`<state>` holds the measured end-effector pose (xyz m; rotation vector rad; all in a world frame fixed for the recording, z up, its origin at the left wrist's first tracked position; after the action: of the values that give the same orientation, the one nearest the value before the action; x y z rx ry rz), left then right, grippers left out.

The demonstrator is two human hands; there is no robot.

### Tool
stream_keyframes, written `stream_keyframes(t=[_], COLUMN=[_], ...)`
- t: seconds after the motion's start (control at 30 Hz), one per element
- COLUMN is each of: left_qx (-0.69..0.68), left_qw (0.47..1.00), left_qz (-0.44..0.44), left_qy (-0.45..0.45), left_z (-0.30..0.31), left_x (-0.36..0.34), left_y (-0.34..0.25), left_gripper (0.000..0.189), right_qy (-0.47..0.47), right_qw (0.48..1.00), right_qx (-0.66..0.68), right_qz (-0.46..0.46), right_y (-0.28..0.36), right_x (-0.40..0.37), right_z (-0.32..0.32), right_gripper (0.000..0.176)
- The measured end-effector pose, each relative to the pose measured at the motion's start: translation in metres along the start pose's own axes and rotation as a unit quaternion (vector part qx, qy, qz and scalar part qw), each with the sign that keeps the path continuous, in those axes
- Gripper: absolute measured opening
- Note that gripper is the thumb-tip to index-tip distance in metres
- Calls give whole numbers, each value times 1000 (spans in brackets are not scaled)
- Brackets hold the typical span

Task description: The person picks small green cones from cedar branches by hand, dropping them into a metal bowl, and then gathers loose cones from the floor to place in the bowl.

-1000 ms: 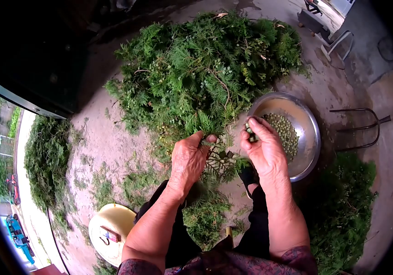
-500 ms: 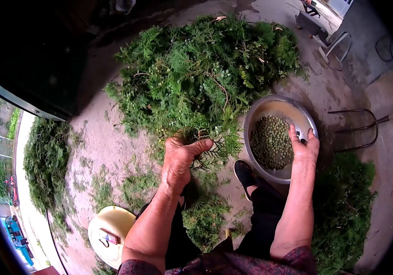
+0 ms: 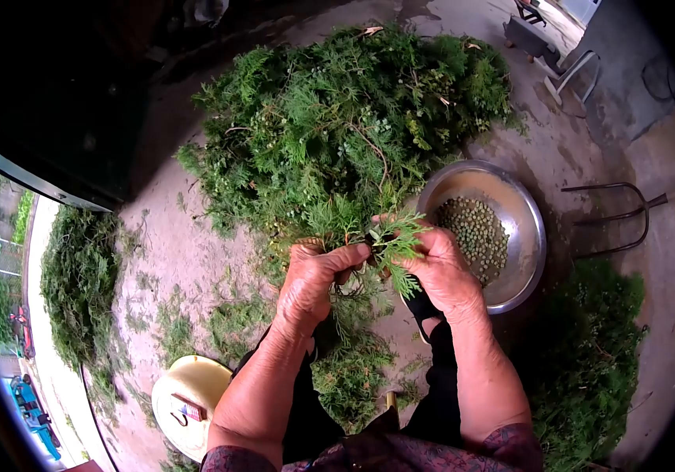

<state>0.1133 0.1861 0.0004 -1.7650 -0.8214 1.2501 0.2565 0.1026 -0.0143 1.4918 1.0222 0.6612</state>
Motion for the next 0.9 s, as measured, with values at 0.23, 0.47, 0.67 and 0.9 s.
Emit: stream_keyframes(t=[0.23,0.47,0.67,0.9], left_qx=[43,63,48,-74], left_qw=[998,997,999,994], left_qz=[36,2,4,73], left_qy=[36,43,-13,-35], left_z=[8,-3,9,15], left_x=[5,-6,-1,9], left_y=[5,-4,-1,5], left_gripper=[7,5,8,16], right_qy=[18,-33,-279,-364], right_qw=[999,974,921,807], right_qx=[28,-169,-243,-457], right_qz=[24,149,120,86], right_y=[-4,-5,11,-19], right_x=[3,-4,5,15], right_z=[0,6,40,141], right_gripper=[41,30,27,37])
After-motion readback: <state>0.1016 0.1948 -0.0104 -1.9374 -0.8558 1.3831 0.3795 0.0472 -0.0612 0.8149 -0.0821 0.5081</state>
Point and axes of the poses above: each hand's wrist, its own x-axis towards the middle knuckle, its own z-axis out of the back of the hand, y = z × x, the point moved 1 cm from there along x, towards the middle knuckle, and after that the axes turned 15 degrees about -y, right-handed, at the moved point
